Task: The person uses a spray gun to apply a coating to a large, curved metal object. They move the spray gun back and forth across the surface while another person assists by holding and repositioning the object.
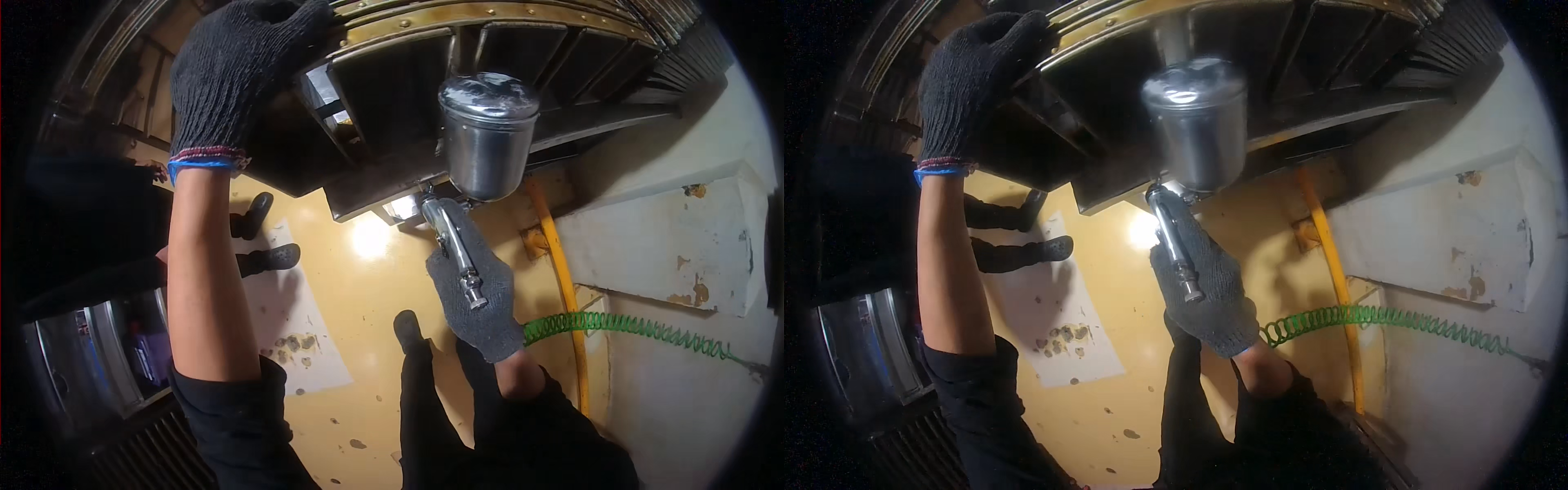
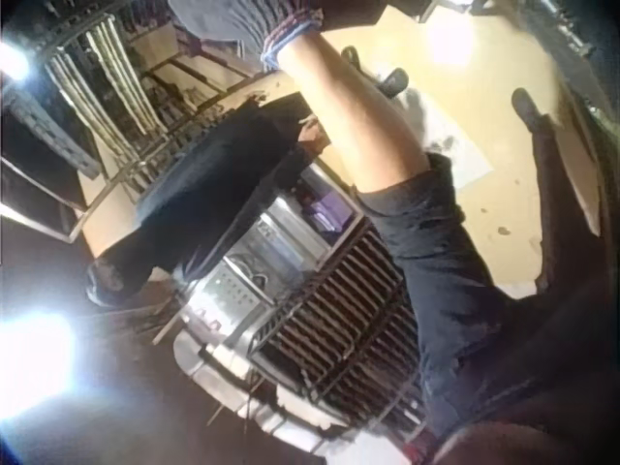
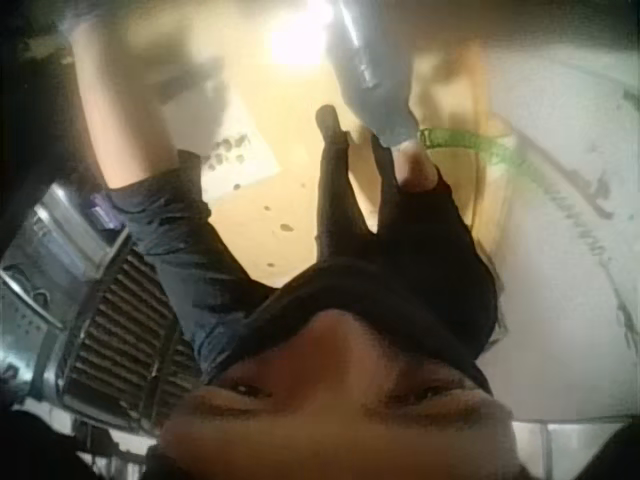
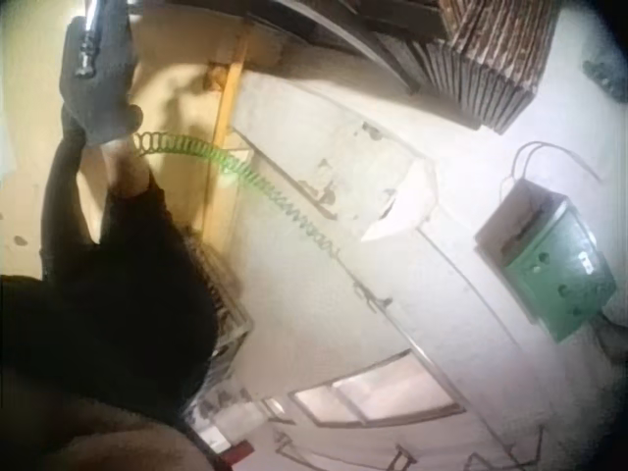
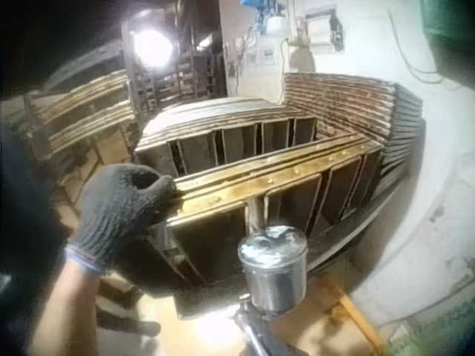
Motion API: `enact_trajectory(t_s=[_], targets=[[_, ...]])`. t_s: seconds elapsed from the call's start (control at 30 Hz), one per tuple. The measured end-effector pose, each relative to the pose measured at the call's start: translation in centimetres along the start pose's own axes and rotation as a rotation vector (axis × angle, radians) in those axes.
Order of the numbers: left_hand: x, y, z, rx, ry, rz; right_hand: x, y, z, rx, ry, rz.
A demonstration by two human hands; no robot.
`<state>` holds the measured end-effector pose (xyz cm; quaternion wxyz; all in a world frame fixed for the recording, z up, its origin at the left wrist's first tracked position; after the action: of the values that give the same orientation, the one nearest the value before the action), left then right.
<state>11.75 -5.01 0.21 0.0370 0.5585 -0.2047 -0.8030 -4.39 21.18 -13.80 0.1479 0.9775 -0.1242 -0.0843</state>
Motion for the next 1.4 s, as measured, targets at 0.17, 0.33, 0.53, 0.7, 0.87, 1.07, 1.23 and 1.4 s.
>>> enact_trajectory(t_s=[0.17,0.33,0.53,0.7,0.87,1.07,1.23,1.4], targets=[[-1.7,-0.6,1.8,-0.037,0.035,0.025,-1.4,0.5,0.4,-0.106,0.191,-0.041],[-2.0,-0.9,1.3,-0.048,0.041,0.104,-1.8,0.6,0.3,-0.002,0.498,-0.016],[-2.2,-0.8,1.5,-0.123,0.064,0.086,-1.8,1.1,0.4,0.016,0.502,0.071],[-2.3,-1.3,2.1,-0.181,-0.009,0.09,-3.0,2.4,-1.1,-0.201,0.241,-0.002],[-2.4,-1.2,1.8,-0.207,-0.036,0.081,-3.7,3.4,-2.3,-0.29,0.235,-0.04],[-2.5,-1.6,2.2,-0.18,-0.032,0.082,-4.4,4.3,-4.1,-0.426,0.164,-0.012],[-2.5,-1.5,1.9,-0.198,-0.014,0.068,-4.5,4.4,-4.1,-0.546,-0.136,0.044],[-2.0,-0.9,1.3,-0.162,-0.003,0.052,-5.2,2.4,-2.6,-0.379,0.004,-0.068]])
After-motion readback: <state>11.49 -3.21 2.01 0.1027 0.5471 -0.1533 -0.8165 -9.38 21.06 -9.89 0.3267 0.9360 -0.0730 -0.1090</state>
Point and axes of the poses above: each hand's wrist, its own y-axis towards the middle knuckle, its own x-axis out of the palm, z = x × y, the point moved 2 cm from there along y, towards the middle knuckle, and after that the axes turned 13 degrees about -x, right-handed, at the moved point
